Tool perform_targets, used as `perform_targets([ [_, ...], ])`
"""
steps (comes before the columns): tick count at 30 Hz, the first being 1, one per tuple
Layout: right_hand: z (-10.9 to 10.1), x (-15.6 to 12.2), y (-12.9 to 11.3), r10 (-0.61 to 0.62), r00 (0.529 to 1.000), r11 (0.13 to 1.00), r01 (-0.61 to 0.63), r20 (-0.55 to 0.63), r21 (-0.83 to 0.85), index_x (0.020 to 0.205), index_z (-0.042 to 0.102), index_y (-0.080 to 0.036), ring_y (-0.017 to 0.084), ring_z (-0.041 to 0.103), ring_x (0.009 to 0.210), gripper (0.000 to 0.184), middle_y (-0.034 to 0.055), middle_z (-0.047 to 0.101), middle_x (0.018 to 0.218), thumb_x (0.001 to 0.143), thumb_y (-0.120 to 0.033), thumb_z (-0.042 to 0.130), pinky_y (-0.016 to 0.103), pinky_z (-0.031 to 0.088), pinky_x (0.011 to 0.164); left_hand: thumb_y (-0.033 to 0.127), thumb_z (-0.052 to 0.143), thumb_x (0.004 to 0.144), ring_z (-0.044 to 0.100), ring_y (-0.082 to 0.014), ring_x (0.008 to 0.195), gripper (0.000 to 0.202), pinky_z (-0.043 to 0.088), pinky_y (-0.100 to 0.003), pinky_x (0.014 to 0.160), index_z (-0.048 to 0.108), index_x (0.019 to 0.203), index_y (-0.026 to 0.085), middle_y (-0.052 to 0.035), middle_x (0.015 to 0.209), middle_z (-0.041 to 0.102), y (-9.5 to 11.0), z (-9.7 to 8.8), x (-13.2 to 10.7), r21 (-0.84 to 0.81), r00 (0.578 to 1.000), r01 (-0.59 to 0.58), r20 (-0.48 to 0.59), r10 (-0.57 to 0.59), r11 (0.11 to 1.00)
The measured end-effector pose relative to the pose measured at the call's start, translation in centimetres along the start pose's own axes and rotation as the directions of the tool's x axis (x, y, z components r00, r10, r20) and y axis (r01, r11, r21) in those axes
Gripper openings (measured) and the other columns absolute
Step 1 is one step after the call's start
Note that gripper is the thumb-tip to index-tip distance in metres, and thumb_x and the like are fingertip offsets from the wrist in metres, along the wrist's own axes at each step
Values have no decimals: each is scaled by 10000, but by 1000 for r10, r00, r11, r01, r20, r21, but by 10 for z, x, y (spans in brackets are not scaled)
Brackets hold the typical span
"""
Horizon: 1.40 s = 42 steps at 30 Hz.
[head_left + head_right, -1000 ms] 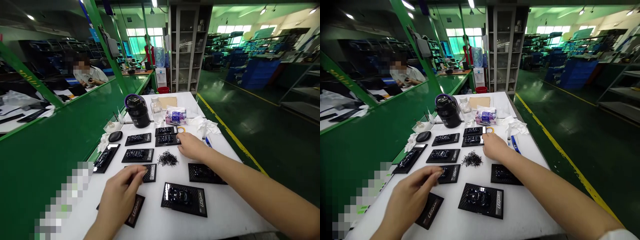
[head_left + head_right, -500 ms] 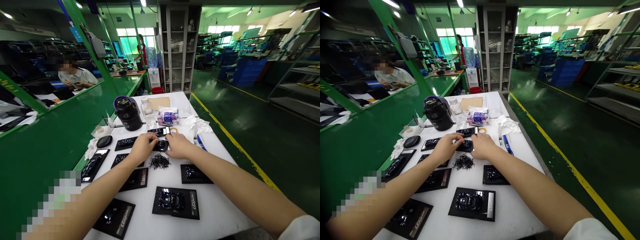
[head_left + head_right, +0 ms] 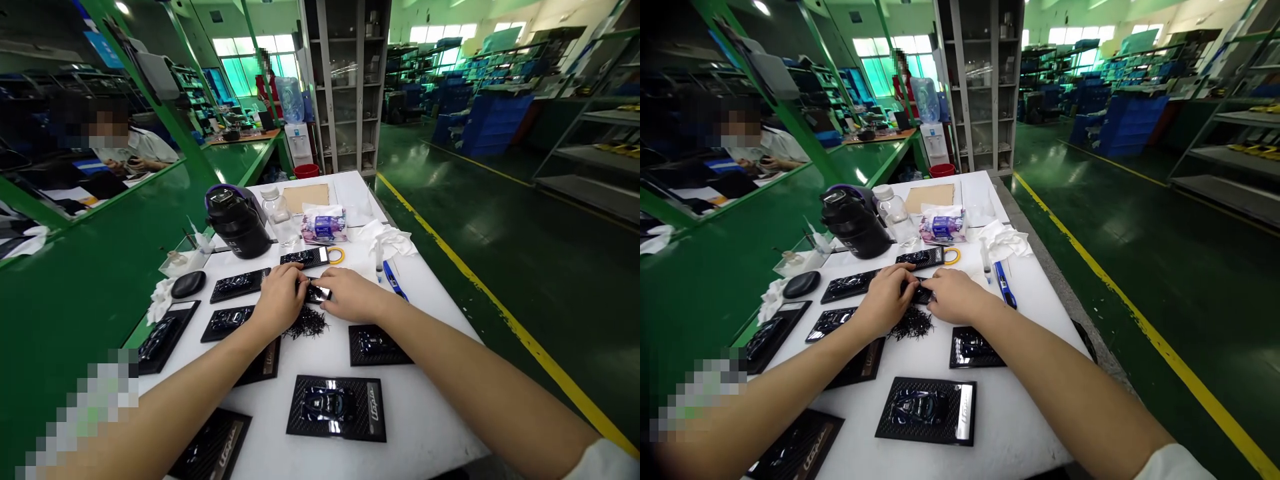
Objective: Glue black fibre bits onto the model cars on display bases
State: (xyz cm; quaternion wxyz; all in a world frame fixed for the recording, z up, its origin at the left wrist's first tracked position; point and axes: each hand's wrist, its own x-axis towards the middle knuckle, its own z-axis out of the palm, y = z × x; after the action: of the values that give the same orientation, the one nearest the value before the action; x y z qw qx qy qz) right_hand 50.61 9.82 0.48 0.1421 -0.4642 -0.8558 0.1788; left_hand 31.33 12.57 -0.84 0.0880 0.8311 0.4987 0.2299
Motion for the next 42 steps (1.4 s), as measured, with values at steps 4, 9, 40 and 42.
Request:
perform_targets([
  [4,-1,-2,-2,-12,1000,1000,13,26,-24,1302,634,-177,246,542,1187,436,130,587,1248,875,-242,574,358,413,1029,262,476,913,533,-285,1215,140,385,-514,1066,558,827,188,-128,1233,628,2,-2,0,9,1000,0,12,0,1000],
  [9,2,-2,-2,-13,999,996,16,39,-84,1349,600,-181,262,552,1169,467,142,581,1246,889,-254,569,375,430,1006,264,489,899,558,-269,1180,148,398,-478,1060,581,804,197,-90,1227,654,1,-5,1,-17,999,-6,40,7,1000],
  [40,-2,5,-2,-68,984,933,120,162,-339,1299,570,-179,243,562,1112,346,124,579,1204,991,-300,469,359,481,907,343,754,636,629,-225,860,418,484,-319,777,666,1019,201,-35,882,698,-9,-7,28,-133,819,562,228,-527,816],
  [42,0,5,1,-80,984,932,130,158,-339,1310,564,-181,241,552,1125,356,122,577,1211,991,-310,476,360,472,927,328,761,644,634,-206,829,414,484,-303,739,662,1025,197,-28,866,698,-11,-6,30,-139,807,578,243,-538,804],
])
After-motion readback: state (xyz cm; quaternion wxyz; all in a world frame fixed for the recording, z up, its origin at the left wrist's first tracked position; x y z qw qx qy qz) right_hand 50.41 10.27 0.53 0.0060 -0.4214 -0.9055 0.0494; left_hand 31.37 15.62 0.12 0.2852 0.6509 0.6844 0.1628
